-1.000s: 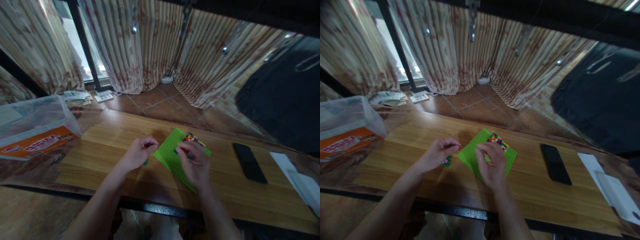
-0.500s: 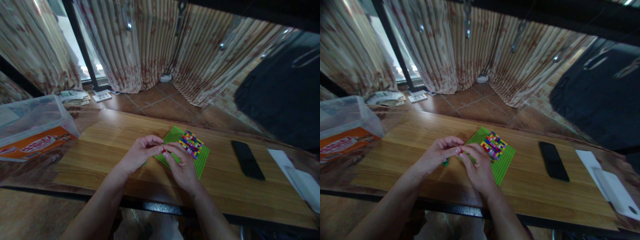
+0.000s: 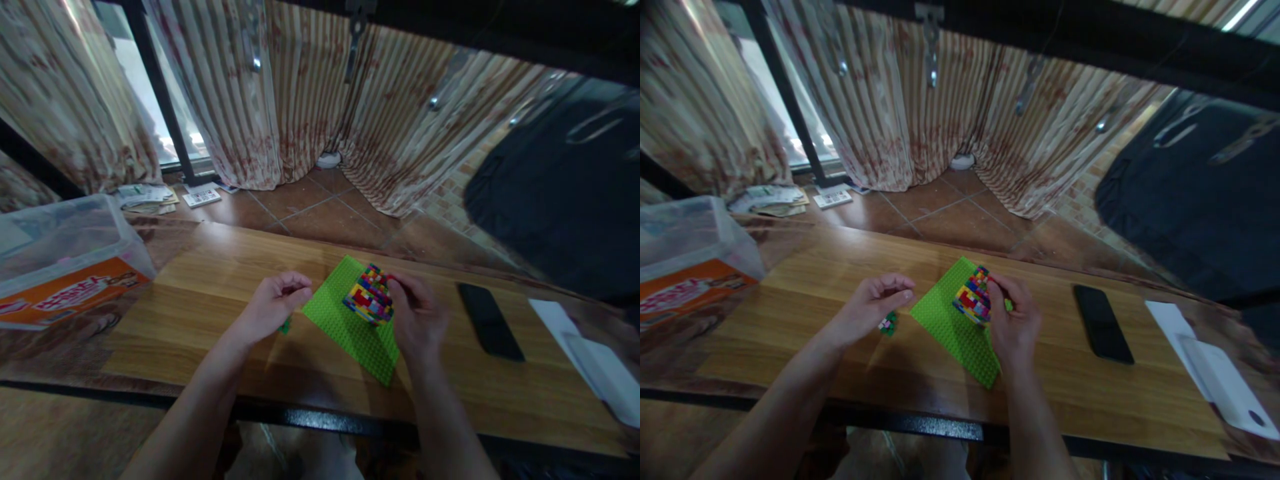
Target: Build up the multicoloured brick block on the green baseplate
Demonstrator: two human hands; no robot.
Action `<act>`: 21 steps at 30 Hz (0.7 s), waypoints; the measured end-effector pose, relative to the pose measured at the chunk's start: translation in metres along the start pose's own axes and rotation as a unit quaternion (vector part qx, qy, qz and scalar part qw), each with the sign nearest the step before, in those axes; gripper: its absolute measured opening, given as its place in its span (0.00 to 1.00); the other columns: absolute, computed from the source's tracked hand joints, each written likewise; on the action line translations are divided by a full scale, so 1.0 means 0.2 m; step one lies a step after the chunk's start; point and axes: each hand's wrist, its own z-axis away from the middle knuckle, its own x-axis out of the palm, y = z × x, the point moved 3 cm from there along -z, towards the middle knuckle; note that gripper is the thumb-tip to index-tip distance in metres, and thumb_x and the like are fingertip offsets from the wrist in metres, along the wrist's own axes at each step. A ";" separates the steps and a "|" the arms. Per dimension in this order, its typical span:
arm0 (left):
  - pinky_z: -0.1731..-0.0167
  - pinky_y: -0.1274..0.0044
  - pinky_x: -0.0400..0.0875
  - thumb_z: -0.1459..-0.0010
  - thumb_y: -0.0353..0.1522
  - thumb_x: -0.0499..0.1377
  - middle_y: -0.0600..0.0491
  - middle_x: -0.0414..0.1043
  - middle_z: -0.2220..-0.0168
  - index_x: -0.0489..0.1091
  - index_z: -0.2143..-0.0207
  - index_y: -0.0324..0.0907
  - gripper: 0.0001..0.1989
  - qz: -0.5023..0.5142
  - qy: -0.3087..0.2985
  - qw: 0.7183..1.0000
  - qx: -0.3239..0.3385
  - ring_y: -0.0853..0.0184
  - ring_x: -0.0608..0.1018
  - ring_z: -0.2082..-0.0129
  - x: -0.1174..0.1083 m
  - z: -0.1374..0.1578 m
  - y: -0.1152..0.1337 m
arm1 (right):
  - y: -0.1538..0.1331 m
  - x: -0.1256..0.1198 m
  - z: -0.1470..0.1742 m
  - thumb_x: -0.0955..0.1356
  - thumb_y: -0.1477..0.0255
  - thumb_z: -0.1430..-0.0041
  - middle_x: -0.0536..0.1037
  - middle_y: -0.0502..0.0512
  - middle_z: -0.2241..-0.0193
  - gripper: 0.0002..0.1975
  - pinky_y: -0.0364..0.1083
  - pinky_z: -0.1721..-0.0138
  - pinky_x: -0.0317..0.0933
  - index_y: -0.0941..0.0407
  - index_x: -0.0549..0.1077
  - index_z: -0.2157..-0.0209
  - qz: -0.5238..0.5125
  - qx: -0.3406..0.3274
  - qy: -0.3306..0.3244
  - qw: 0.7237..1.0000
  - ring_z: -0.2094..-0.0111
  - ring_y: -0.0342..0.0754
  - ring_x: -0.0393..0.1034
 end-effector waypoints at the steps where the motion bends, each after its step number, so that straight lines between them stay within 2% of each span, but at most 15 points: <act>1: 0.67 0.77 0.69 0.49 0.39 0.62 0.54 0.74 0.70 0.72 0.65 0.40 0.12 -0.007 0.010 1.000 0.000 0.70 0.74 0.70 -0.01 0.00 -0.01 | 0.04 -0.02 -0.02 0.67 0.63 0.42 0.80 0.56 0.65 0.12 0.51 0.60 0.68 0.55 0.79 0.64 0.019 0.011 0.007 1.000 0.63 0.50 0.74; 5: 0.70 0.78 0.68 0.48 0.38 0.61 0.55 0.73 0.71 0.72 0.65 0.39 0.12 -0.024 0.021 0.999 -0.007 0.71 0.73 0.72 -0.02 -0.01 -0.03 | 0.14 -0.07 -0.07 0.66 0.63 0.43 0.80 0.59 0.65 0.15 0.53 0.58 0.67 0.58 0.79 0.62 0.064 0.050 0.014 0.997 0.63 0.52 0.74; 11: 0.72 0.79 0.67 0.48 0.38 0.60 0.56 0.72 0.72 0.72 0.65 0.40 0.11 -0.035 0.016 0.999 -0.008 0.71 0.73 0.73 -0.02 -0.01 -0.03 | 0.21 -0.03 -0.08 0.67 0.62 0.44 0.80 0.58 0.65 0.14 0.52 0.60 0.66 0.56 0.80 0.65 0.088 0.067 -0.026 0.994 0.64 0.52 0.74; 21: 0.71 0.79 0.66 0.48 0.37 0.61 0.56 0.72 0.73 0.72 0.67 0.39 0.10 -0.035 0.024 0.999 0.001 0.71 0.72 0.73 -0.02 -0.01 -0.02 | 0.31 0.02 -0.08 0.68 0.60 0.48 0.81 0.59 0.66 0.18 0.50 0.61 0.67 0.58 0.81 0.64 0.045 0.140 -0.054 0.988 0.65 0.52 0.74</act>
